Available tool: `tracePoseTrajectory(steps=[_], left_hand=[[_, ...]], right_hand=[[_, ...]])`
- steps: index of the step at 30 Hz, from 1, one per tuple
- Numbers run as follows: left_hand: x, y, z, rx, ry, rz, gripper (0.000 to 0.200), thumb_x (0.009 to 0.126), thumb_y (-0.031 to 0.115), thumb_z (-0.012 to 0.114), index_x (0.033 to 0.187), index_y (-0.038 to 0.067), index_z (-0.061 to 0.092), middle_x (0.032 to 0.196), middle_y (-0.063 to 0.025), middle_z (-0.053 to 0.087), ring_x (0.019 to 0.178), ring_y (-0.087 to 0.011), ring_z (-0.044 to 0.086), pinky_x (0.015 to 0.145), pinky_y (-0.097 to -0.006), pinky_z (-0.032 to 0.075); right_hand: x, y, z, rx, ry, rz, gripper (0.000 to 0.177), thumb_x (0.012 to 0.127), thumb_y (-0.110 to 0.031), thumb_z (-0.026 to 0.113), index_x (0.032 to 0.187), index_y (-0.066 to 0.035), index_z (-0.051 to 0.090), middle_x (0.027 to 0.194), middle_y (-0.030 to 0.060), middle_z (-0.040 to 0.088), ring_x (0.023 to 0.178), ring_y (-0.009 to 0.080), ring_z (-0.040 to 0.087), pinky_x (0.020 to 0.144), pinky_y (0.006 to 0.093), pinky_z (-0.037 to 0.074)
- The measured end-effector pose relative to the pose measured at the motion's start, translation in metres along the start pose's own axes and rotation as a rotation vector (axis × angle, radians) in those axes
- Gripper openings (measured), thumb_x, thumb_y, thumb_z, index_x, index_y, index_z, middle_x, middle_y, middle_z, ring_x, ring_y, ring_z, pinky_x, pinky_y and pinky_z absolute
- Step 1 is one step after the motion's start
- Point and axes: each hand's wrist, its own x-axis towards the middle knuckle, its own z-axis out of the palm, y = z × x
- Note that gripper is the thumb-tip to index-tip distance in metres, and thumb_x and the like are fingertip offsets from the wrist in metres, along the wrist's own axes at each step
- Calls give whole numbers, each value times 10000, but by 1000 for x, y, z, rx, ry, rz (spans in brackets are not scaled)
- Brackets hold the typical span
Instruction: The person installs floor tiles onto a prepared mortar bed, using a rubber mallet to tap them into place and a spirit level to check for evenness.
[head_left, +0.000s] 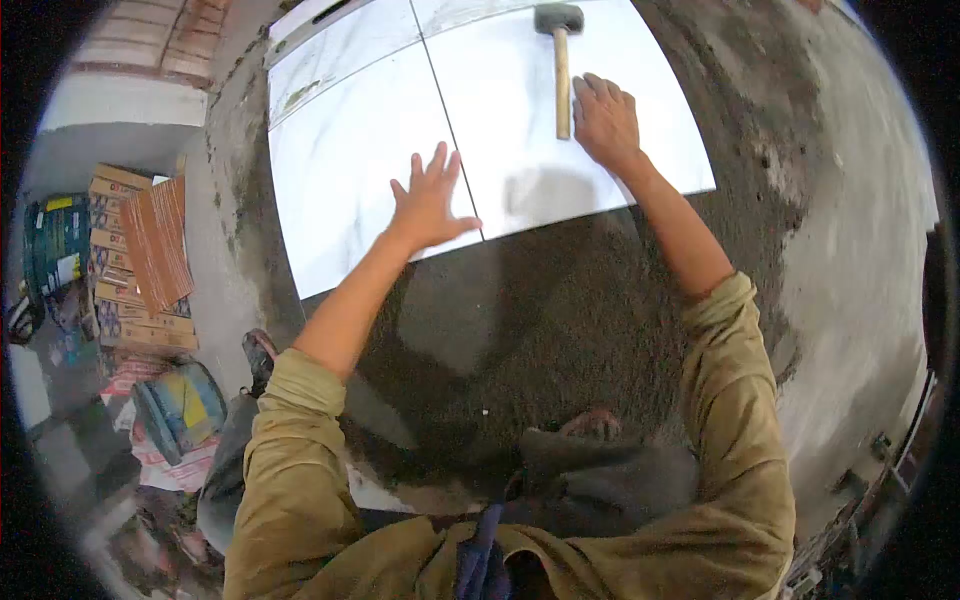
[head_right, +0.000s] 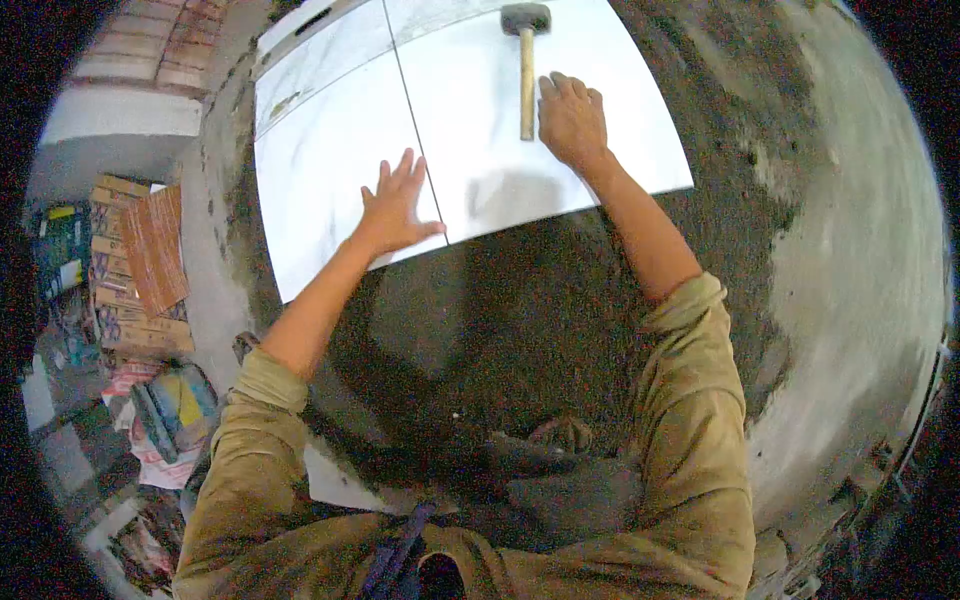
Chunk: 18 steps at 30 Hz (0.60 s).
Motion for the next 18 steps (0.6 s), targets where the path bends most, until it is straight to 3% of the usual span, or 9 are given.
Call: tracePoseTrajectory(steps=[2,5,6,8,9,14,15,16,18], left_hand=[[6,-1,-5,24,41,-32,1143,607,585,741,1453,65,174,1503,-172,129,1338,-499,118,997,-699,190],[29,-29,-15,-114,277,75,553,726,431,698,1137,72,609,1284,-190,497,1116,-380,495,891,-541,401],[46,-45,-26,-107,305,68,553,726,431,698,1137,72,609,1284,-190,497,1116,-380,495,891,-541,401],[96,-89,-53,-464,389,-186,299,793,351,636,895,75,683,935,-165,662,877,-345,616,777,-454,472],[132,-120,-54,-282,607,-215,304,810,369,602,809,75,679,748,-162,658,727,-364,627,699,-427,498],[257,-218,-126,-230,668,-399,216,813,162,537,991,62,605,996,-214,627,951,-360,602,819,-451,488],[269,-225,-131,-102,861,-275,423,771,116,587,1187,74,521,1191,-201,550,1100,-344,536,899,-442,458],[288,-228,-140,-140,686,-399,667,744,99,617,1355,90,350,1392,-148,377,1265,-326,391,982,-504,393],[314,-225,-155,-13,619,-409,831,736,147,636,1442,133,198,1477,-103,236,1334,-351,268,1022,-618,281]], right_hand=[[10,-4,7,-39,2,5,386,879,-164,473,1241,-31,490,1306,171,467,1226,321,418,1007,503,306],[11,-8,8,-81,-44,54,455,873,-199,476,1293,-31,430,1354,166,407,1288,320,349,1048,561,248],[11,-5,11,-91,-30,34,464,877,-201,470,1304,-25,420,1363,171,399,1288,329,347,1048,563,247],[13,-6,12,-113,-10,13,474,881,-203,464,1314,-18,410,1372,176,390,1289,337,344,1048,564,246],[14,-8,8,-135,-43,16,474,886,-196,456,1319,-11,402,1368,187,389,1285,346,344,1046,567,245],[20,-9,6,-135,-118,4,478,901,-181,430,1338,1,370,1382,210,362,1279,373,336,1047,569,238],[21,-9,4,-129,-142,8,482,901,-178,429,1345,0,360,1392,209,350,1285,373,328,1054,567,226],[21,-9,5,-127,-153,16,485,901,-173,428,1347,0,355,1392,209,349,1288,375,324,1058,566,219],[23,-8,3,-104,-172,27,492,898,-168,424,1354,-1,347,1395,210,345,1298,384,309,1070,560,195]])
